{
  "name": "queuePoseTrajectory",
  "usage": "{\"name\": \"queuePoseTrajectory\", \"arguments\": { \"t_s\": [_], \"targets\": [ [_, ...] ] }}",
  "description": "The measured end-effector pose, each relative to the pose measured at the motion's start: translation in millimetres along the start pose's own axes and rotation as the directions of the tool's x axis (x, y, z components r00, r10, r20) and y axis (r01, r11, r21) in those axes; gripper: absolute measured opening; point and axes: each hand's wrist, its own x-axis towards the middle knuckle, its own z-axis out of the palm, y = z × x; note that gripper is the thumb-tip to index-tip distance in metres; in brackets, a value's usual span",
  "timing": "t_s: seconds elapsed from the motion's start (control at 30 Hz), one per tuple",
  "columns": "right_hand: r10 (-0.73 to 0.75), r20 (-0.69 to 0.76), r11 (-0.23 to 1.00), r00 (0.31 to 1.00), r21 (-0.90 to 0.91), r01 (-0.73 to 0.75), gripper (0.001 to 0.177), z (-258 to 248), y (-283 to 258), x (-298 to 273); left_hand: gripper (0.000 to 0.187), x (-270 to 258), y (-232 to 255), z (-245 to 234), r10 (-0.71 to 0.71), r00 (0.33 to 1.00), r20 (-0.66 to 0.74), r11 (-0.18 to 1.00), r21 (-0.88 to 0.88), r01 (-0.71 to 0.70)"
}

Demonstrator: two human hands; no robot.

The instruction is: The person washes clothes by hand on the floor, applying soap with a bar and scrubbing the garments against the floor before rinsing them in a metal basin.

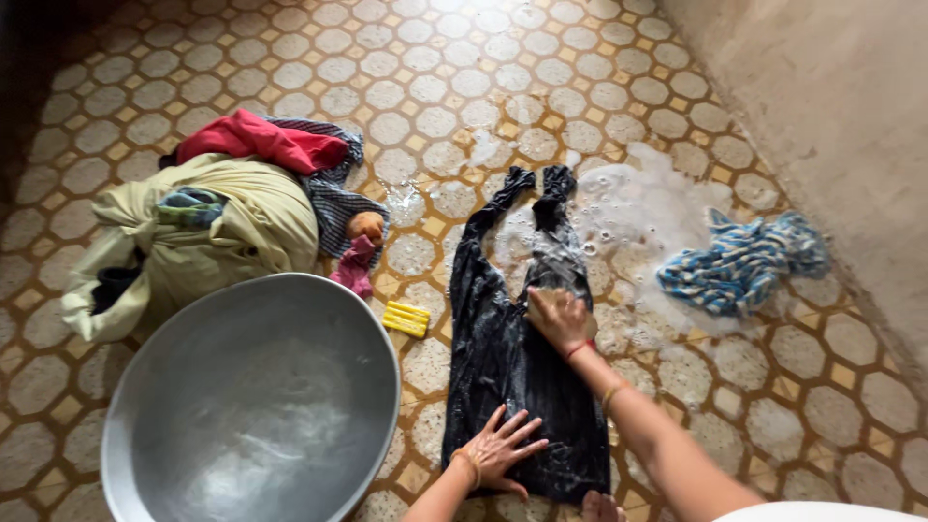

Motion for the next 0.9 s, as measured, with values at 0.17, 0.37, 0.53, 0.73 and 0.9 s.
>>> {"name": "queuePoseTrajectory", "arguments": {
  "t_s": [0.17, 0.37, 0.53, 0.73, 0.9],
  "targets": [
    [0.184, 0.644, 0.898, 0.742, 0.196, -0.394, 0.067, -5.5, 12.4, 18.2, 0.05, 86.7, -5.7, 6.9, -0.365, 0.914, -0.175, 0.929, -0.01, 0.369],
    [-0.055, 0.466, 0.981, 0.883, 0.192, -0.04, 0.069, -76.4, -29.4, -87.3, 0.052, 62.4, 29.0, 24.1, -0.401, 0.916, -0.01, 0.894, -0.224, 0.389],
    [-0.351, 0.418, 0.875, 0.838, 0.465, 0.134, 0.071, -126.0, -46.4, -155.1, 0.083, 29.0, 91.5, 14.4, -0.138, 0.89, 0.434, 0.96, -0.163, 0.228],
    [-0.203, 0.512, 0.888, 0.835, 0.456, -0.064, 0.063, -89.5, -37.1, -113.5, 0.056, 47.6, 38.0, 12.9, -0.15, 0.916, -0.373, 0.988, -0.017, 0.154],
    [-0.458, 0.029, 0.792, 0.888, 0.467, 0.394, 0.056, -146.1, -55.2, -157.0, 0.058, 33.5, 44.1, 44.7, -0.172, 0.973, 0.154, 0.957, -0.208, 0.202]
  ]
}}
